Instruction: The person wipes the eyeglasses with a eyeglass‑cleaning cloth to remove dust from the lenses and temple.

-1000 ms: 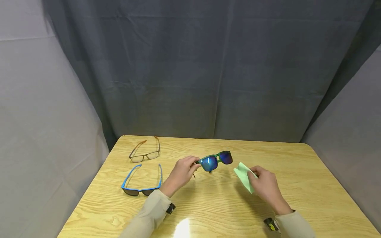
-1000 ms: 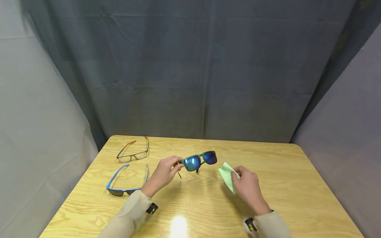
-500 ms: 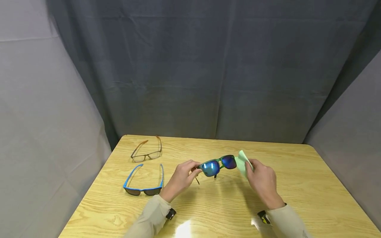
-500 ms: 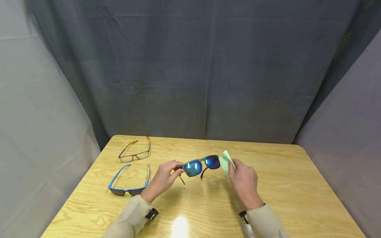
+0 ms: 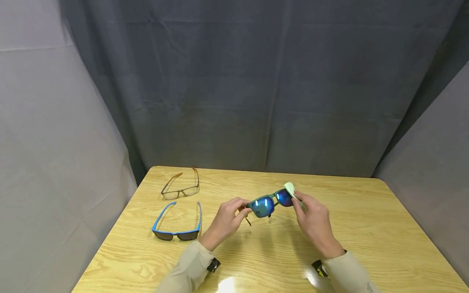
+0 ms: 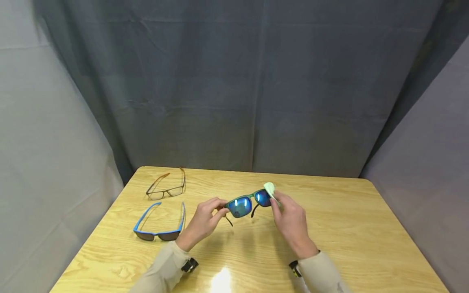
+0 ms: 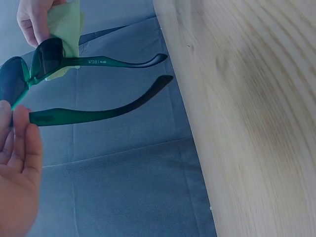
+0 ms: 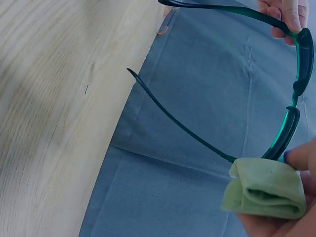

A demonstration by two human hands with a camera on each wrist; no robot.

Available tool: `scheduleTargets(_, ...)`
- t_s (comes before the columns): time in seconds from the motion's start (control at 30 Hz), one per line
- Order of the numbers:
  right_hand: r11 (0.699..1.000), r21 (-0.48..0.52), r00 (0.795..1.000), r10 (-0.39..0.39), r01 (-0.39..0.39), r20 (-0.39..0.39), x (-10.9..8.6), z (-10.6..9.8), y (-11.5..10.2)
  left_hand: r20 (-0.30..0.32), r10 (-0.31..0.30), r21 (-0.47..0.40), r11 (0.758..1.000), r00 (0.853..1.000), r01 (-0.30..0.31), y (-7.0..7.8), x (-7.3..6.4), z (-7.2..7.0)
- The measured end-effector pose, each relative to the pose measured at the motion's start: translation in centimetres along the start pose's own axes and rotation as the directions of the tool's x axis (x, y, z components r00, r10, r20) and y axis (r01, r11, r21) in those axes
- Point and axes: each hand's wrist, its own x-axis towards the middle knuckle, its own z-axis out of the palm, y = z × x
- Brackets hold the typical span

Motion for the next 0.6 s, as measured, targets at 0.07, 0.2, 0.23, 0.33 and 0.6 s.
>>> scheduleTargets(0.07,1.000,0.019,1.000,-0.019,0.019,0.023,0.01,-0.09,-0.11,-0.018,-0.008,-0.016,1.000,1.000,0.008,0.08,0.01,-0.04)
scheduleTargets(0.2,0.996,0.073,0.994,-0.057,0.050,0.092,-0.05,-0.41,-0.25,-0.040,-0.038,-0.053,0.998,0.998,0.036,0.11,-0.10,-0.22)
scheduleTargets(0.23,0.995,0.082,0.992,-0.069,0.061,0.104,-0.07,-0.50,-0.28,-0.043,-0.045,-0.060,0.997,0.998,0.042,0.09,-0.16,-0.25)
scheduleTargets(0.33,0.990,0.094,0.987,-0.111,0.101,0.115,-0.15,-0.65,-0.24,-0.051,-0.052,-0.070,0.996,0.997,0.049,0.06,-0.26,-0.34)
scheduleTargets(0.6,0.980,0.017,0.977,-0.199,0.199,0.077,-0.18,-0.91,-0.49,-0.069,-0.041,-0.101,0.994,0.997,0.034,0.25,-0.31,-0.29)
